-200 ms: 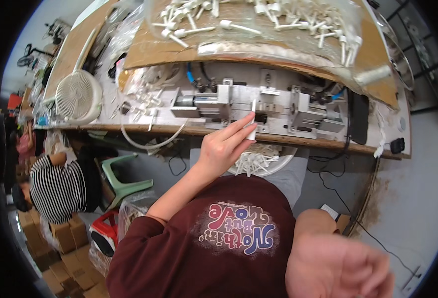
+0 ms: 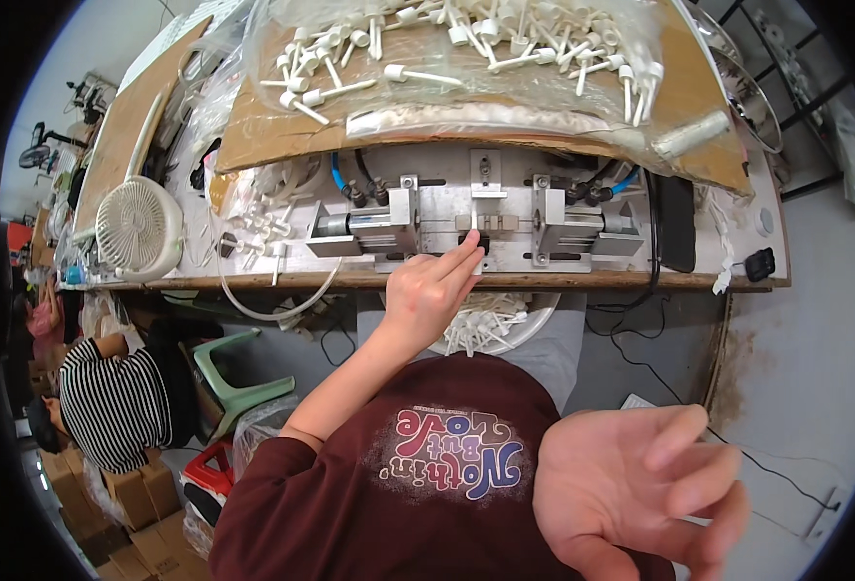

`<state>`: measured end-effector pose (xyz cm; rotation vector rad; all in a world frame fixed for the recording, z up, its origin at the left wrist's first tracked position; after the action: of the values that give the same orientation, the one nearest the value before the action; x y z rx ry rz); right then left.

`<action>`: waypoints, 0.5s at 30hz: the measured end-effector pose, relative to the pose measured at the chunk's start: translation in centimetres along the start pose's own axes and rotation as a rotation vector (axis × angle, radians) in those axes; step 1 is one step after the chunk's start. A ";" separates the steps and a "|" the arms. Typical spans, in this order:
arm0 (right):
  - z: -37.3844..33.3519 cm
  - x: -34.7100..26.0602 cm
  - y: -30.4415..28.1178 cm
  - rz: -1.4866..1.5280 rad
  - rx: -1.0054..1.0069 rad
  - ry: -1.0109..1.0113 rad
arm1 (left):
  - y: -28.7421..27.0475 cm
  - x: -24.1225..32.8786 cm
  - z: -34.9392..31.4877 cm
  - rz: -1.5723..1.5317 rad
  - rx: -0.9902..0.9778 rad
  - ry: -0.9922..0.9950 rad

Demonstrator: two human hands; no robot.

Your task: Assembling small plastic pump components using a pneumatic assembly jig.

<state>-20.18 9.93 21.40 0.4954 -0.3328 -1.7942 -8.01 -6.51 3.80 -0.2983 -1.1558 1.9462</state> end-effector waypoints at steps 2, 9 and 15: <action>-0.1 1.2 0.4 -0.004 0.031 0.100 | 0.0 0.2 0.7 0.017 -0.012 -0.001; 0.6 8.0 6.4 0.787 -0.277 1.038 | 0.1 -0.2 1.4 0.022 -0.120 -0.035; 3.5 5.9 8.9 1.369 -0.310 1.015 | -0.1 -0.3 1.3 0.008 -0.133 -0.047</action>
<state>-15.76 1.74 27.67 0.6447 0.2986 -0.1438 -8.48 -7.46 4.55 -0.3290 -1.3192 1.8961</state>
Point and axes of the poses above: each hand's wrist, its own z-axis towards the middle knuckle, its own y-axis out of the palm, x = y × z, the point moved 9 cm from there along z, towards the middle knuckle, and after that the axes turned 12 degrees about z, right-handed, at the moved point
